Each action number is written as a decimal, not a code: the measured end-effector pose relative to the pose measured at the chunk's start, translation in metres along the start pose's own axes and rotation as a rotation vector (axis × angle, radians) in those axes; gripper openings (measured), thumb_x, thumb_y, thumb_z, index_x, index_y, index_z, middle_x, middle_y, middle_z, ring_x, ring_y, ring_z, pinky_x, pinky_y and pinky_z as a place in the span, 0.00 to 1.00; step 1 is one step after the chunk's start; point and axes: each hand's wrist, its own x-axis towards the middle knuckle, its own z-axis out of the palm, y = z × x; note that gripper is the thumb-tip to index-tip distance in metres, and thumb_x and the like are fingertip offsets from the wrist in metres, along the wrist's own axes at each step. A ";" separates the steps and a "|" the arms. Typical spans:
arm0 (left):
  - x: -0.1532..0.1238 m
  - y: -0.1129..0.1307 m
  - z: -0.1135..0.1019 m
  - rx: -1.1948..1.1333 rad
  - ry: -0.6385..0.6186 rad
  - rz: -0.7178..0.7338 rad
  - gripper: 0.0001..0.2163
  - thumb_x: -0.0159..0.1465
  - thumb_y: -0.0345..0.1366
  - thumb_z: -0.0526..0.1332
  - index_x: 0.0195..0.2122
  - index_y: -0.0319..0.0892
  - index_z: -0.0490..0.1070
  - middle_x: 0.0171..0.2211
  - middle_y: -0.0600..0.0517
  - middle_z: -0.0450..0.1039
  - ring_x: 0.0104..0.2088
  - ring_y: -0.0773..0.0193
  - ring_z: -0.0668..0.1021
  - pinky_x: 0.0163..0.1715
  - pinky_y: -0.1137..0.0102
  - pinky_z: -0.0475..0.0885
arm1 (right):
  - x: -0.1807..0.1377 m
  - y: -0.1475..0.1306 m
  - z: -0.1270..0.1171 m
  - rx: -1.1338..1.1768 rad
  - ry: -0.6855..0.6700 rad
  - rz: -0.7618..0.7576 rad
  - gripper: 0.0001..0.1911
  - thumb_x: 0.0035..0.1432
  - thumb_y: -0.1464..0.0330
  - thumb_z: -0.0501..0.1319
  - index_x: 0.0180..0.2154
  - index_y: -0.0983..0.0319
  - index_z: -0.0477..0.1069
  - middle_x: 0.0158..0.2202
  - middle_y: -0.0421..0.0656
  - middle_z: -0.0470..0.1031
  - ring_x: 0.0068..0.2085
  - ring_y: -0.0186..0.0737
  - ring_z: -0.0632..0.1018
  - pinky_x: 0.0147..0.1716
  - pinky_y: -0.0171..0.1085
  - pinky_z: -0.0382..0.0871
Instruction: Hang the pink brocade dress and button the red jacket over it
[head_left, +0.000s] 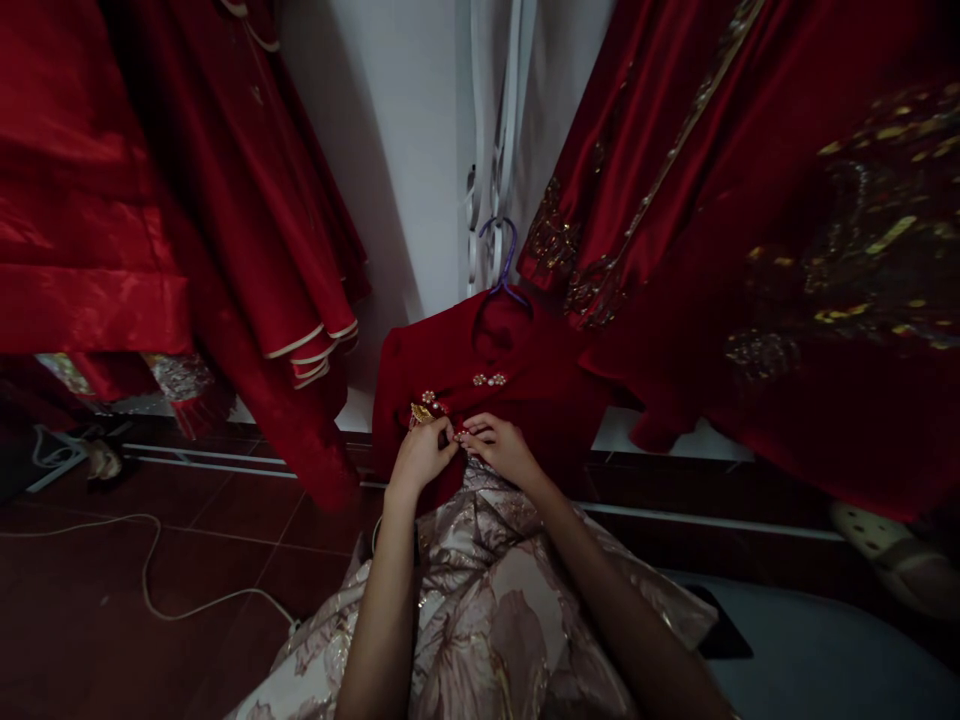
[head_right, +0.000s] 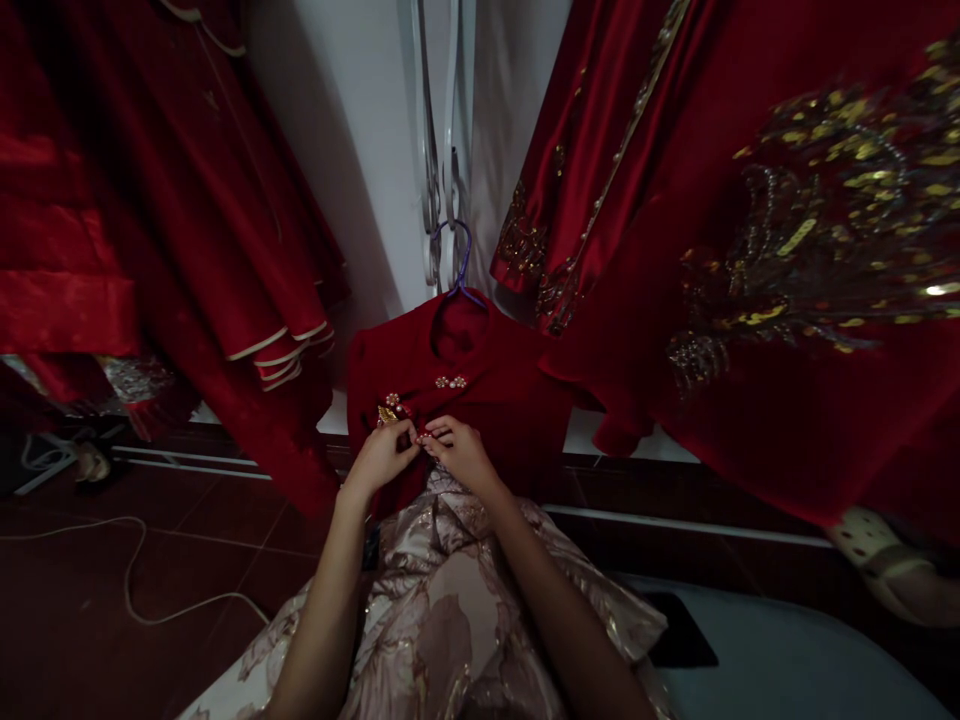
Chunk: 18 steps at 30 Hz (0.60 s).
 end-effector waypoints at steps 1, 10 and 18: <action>0.000 0.000 0.000 -0.017 -0.011 0.003 0.02 0.56 0.34 0.55 0.30 0.43 0.66 0.28 0.54 0.68 0.28 0.68 0.69 0.29 0.75 0.61 | 0.000 0.000 0.000 -0.030 0.009 -0.019 0.12 0.50 0.65 0.62 0.37 0.63 0.68 0.35 0.45 0.75 0.34 0.36 0.78 0.32 0.34 0.75; 0.000 0.004 0.001 -0.113 -0.008 -0.035 0.06 0.56 0.39 0.57 0.29 0.42 0.66 0.24 0.57 0.69 0.25 0.71 0.69 0.27 0.77 0.60 | 0.000 -0.002 -0.001 -0.108 0.054 -0.094 0.10 0.50 0.68 0.61 0.36 0.64 0.70 0.34 0.43 0.75 0.34 0.35 0.77 0.33 0.33 0.72; 0.001 0.001 0.002 -0.209 -0.027 -0.021 0.06 0.55 0.36 0.58 0.30 0.40 0.67 0.26 0.54 0.71 0.26 0.71 0.72 0.28 0.76 0.64 | 0.000 -0.003 -0.003 -0.109 0.041 -0.055 0.12 0.47 0.66 0.64 0.36 0.63 0.72 0.36 0.45 0.77 0.35 0.37 0.78 0.35 0.34 0.73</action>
